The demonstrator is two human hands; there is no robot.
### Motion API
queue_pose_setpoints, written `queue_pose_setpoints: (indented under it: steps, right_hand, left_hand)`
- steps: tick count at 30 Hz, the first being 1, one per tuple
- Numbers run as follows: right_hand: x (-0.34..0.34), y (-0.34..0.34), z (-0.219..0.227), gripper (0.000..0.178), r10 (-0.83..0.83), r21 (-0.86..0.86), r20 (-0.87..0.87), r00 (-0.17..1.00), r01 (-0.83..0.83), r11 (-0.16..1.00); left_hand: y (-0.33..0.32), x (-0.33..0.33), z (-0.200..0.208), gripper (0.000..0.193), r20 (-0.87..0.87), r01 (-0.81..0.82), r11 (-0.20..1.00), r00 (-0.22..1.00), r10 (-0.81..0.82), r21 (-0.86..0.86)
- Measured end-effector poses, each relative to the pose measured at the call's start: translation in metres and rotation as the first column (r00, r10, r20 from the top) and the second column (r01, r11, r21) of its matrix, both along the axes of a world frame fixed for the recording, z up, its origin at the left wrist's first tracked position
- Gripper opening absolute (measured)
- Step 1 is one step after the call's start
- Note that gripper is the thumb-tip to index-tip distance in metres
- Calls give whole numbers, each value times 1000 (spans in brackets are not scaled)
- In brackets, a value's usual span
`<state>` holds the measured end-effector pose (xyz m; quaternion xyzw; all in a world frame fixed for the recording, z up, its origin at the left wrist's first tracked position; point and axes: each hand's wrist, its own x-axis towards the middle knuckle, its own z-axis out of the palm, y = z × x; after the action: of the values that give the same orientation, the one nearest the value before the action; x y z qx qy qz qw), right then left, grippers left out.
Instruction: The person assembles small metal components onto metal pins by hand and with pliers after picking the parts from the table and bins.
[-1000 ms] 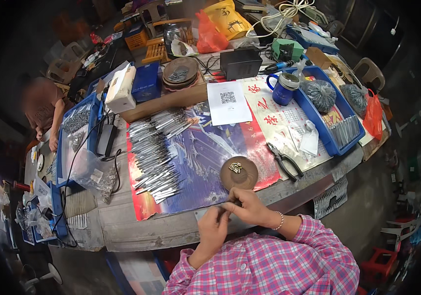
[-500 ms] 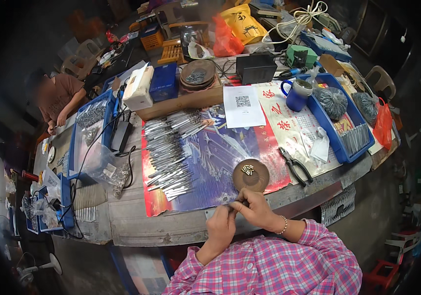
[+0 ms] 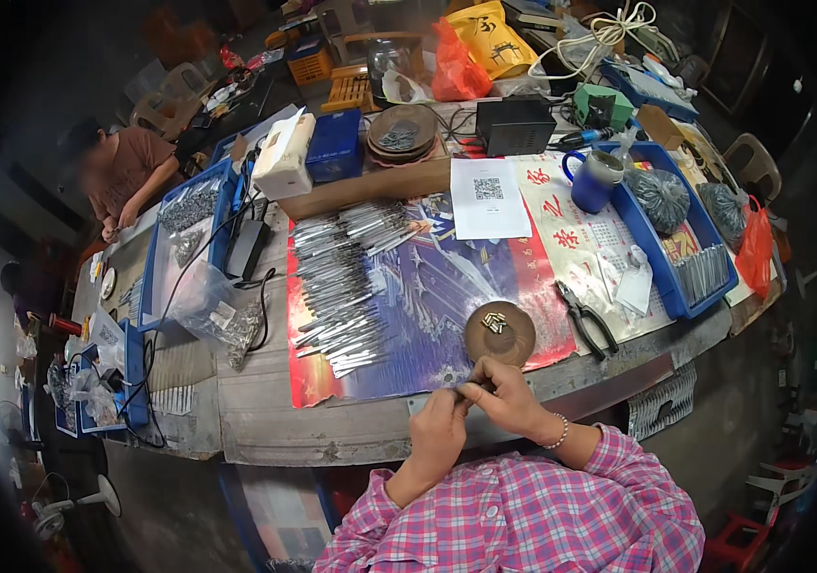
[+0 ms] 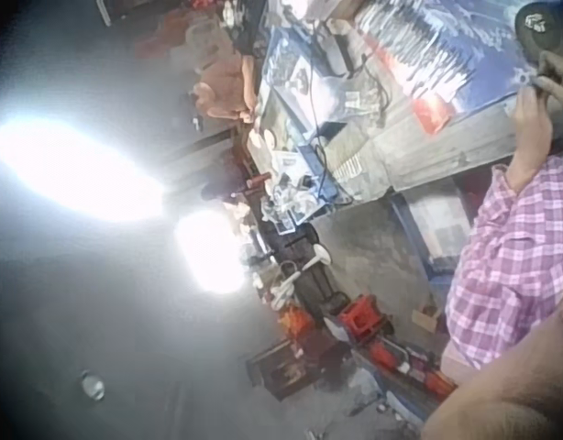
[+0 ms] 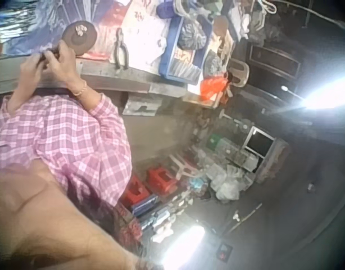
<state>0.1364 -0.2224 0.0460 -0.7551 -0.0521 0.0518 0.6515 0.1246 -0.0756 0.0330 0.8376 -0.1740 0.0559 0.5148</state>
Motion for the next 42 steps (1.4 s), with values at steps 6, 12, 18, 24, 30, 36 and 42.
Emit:
queue_pose_setpoints:
  steps: [6,12,18,24,30,36,42]
  right_hand:
    - [0,-17,10,15,354,463,-105,929,-269,844]
    - [-8,-3,13,13,78,-87,-4,997,-78,993]
    - [4,-13,5,17,265,406,-161,951,-181,896]
    - [-9,-3,11,19,507,474,-227,831,-361,803]
    - [-16,5,-14,24,458,376,-214,863,-360,854]
    - [-20,6,-8,31,399,182,-105,911,-376,908]
    - [-15,-2,-5,31,684,488,-153,713,-547,680]
  left_hand:
    - [19,3,1,16,-535,-147,518,334,-776,-843]
    - [1,-3,0,12,116,-13,995,993,2,94]
    - [14,4,11,7,-533,-154,756,796,-287,-637]
    - [11,12,6,11,-413,-60,772,869,-272,-633]
    - [-2,10,15,11,-268,22,823,940,-210,-567]
    - [2,9,18,10,-163,49,878,976,-143,-476]
    - [13,21,1,13,-372,-12,539,737,-565,-842]
